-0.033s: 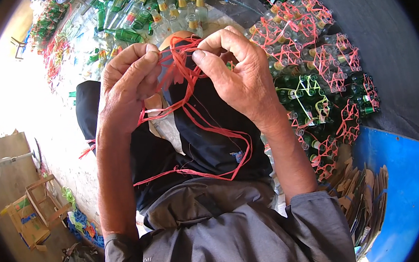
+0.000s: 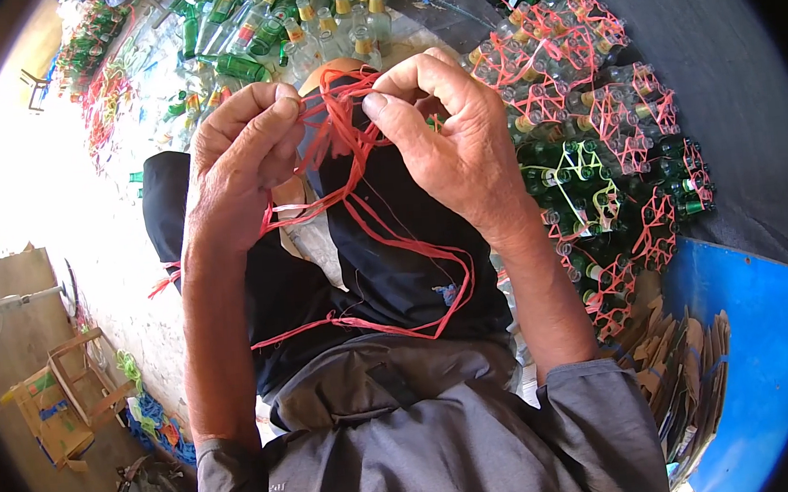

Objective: The person organizes and ties long lengths of red plastic cord into knotted bundles while sitting among glass bottles and other carrier materials.

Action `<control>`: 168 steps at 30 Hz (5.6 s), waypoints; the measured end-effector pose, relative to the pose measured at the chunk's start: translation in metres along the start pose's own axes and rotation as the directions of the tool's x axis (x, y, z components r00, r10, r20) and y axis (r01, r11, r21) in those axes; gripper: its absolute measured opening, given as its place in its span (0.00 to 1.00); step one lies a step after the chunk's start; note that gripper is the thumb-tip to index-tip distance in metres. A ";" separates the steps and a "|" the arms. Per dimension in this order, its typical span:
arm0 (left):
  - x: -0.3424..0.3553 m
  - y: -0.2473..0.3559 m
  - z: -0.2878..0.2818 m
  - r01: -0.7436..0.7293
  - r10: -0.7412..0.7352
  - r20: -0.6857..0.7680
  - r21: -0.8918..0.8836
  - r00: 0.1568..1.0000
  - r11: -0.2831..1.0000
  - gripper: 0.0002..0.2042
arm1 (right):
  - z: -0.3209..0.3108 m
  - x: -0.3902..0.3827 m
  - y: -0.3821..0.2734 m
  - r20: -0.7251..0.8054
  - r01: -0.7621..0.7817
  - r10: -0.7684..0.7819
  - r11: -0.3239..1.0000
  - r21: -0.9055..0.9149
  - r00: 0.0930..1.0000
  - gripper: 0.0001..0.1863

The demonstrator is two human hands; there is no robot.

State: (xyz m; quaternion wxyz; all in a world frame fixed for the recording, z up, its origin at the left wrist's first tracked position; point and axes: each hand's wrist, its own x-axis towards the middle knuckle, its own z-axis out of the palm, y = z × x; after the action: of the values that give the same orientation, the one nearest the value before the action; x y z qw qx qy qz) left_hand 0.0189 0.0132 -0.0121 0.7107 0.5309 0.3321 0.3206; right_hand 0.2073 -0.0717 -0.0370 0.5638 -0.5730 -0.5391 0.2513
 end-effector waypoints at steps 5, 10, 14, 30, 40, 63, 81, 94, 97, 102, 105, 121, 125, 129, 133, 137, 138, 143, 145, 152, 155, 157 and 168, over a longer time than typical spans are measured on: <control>-0.003 -0.001 -0.003 -0.037 0.038 -0.006 0.102 0.999 0.994 0.08 | 0.000 0.003 0.000 -0.014 -0.015 0.015 0.999 0.032 1.000 0.06; -0.004 -0.002 -0.009 -0.075 0.085 -0.032 0.232 0.996 0.970 0.09 | 0.000 0.005 0.003 -0.062 0.064 -0.072 0.990 -0.122 0.995 0.04; -0.003 0.001 -0.010 -0.067 0.083 -0.061 0.234 0.995 0.970 0.09 | -0.002 -0.007 0.003 -0.176 0.127 -0.171 0.963 -0.236 0.969 0.05; -0.004 -0.001 -0.017 -0.176 0.194 -0.047 0.254 0.980 0.951 0.11 | 0.007 -0.052 -0.022 0.213 0.027 0.036 0.959 -0.283 0.976 0.15; -0.011 0.019 -0.040 0.025 -0.034 0.042 0.205 0.999 0.978 0.15 | 0.004 -0.054 -0.015 0.169 0.033 0.007 0.972 -0.234 0.986 0.05; -0.145 0.010 -0.151 -0.122 0.357 -0.220 0.676 0.908 0.727 0.12 | -0.040 -0.033 0.007 0.196 -0.427 0.380 0.834 0.350 0.904 0.06; -0.238 -0.063 -0.148 0.282 -0.040 -0.477 0.446 0.878 0.849 0.19 | -0.046 -0.025 0.011 0.105 -0.211 0.251 0.932 -0.295 0.962 0.13; -0.170 -0.087 -0.146 0.336 -0.265 -0.593 0.011 0.761 0.942 0.20 | 0.079 -0.083 -0.054 0.722 0.167 0.003 0.972 -0.164 0.692 0.16; -0.152 -0.102 -0.149 0.244 -0.210 -0.544 -0.010 0.813 0.970 0.16 | 0.092 -0.100 -0.032 0.777 0.184 -0.024 0.976 -0.119 0.629 0.09; -0.141 -0.118 -0.161 0.166 -0.221 -0.474 -0.154 0.853 0.974 0.10 | 0.094 -0.103 -0.030 0.785 0.052 0.014 0.997 -0.059 0.619 0.05; -0.137 -0.102 -0.158 0.080 -0.158 -0.526 -0.168 0.836 0.983 0.06 | 0.089 -0.097 -0.031 0.762 -0.079 0.082 0.996 -0.040 0.643 0.04; -0.132 -0.036 -0.147 -0.291 -0.010 -0.550 -0.457 0.835 0.840 0.07 | 0.083 -0.072 -0.052 0.691 -0.019 -0.005 0.999 0.027 0.723 0.09; -0.141 -0.032 -0.145 -0.311 0.030 -0.508 -0.478 0.861 0.822 0.06 | 0.095 -0.050 -0.058 0.470 0.169 -0.162 0.985 0.027 0.868 0.11; -0.149 -0.023 -0.135 -0.294 0.039 -0.524 -0.414 0.851 0.861 0.06 | 0.104 -0.025 -0.045 0.402 0.381 -0.270 0.897 -0.226 0.875 0.20; -0.157 -0.011 -0.124 -0.301 0.036 -0.559 -0.390 0.828 0.870 0.07 | 0.111 -0.015 -0.031 0.495 0.417 -0.182 0.807 -0.419 0.850 0.17; -0.169 -0.003 -0.120 -0.309 0.061 -0.558 -0.361 0.827 0.880 0.09 | 0.114 -0.013 -0.031 0.493 0.450 -0.234 0.807 -0.382 0.838 0.11; -0.172 -0.002 -0.120 -0.309 0.063 -0.560 -0.356 0.826 0.882 0.10 | 0.115 -0.013 -0.030 0.481 0.474 -0.278 0.807 -0.352 0.831 0.09; -0.188 0.006 -0.113 -0.291 0.080 -0.582 -0.279 0.809 0.915 0.12 | 0.112 -0.009 -0.041 0.467 0.323 -0.239 0.940 -0.108 0.851 0.05; -0.196 0.007 -0.113 -0.280 0.076 -0.582 -0.269 0.810 0.922 0.12 | 0.109 -0.004 -0.049 0.461 0.220 -0.195 0.976 0.000 0.866 0.04; -0.222 0.008 -0.101 -0.044 -0.033 -0.591 -0.116 0.806 0.992 0.13 | 0.105 0.029 -0.054 0.456 -0.024 -0.009 0.998 0.066 0.890 0.06; -0.237 0.018 -0.095 -0.106 0.030 -0.478 -0.134 0.878 0.985 0.13 | 0.104 0.045 -0.046 0.475 -0.114 0.097 0.993 0.008 0.875 0.06; -0.249 0.024 -0.092 -0.166 0.108 -0.477 -0.081 0.872 0.983 0.14 | 0.106 0.045 -0.030 0.444 0.018 -0.019 1.000 0.008 0.896 0.07; -0.267 0.074 -0.090 -0.455 0.541 0.157 -0.382 0.826 0.804 0.09 | 0.087 -0.015 -0.056 0.774 0.125 -0.203 0.979 0.159 0.600 0.09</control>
State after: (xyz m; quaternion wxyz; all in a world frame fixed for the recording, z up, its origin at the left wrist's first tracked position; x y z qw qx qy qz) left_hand -0.2153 -0.1368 0.0747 0.7156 0.5106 0.0260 0.4760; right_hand 0.1063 -0.0646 -0.0105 0.3161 -0.3274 -0.7699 0.4475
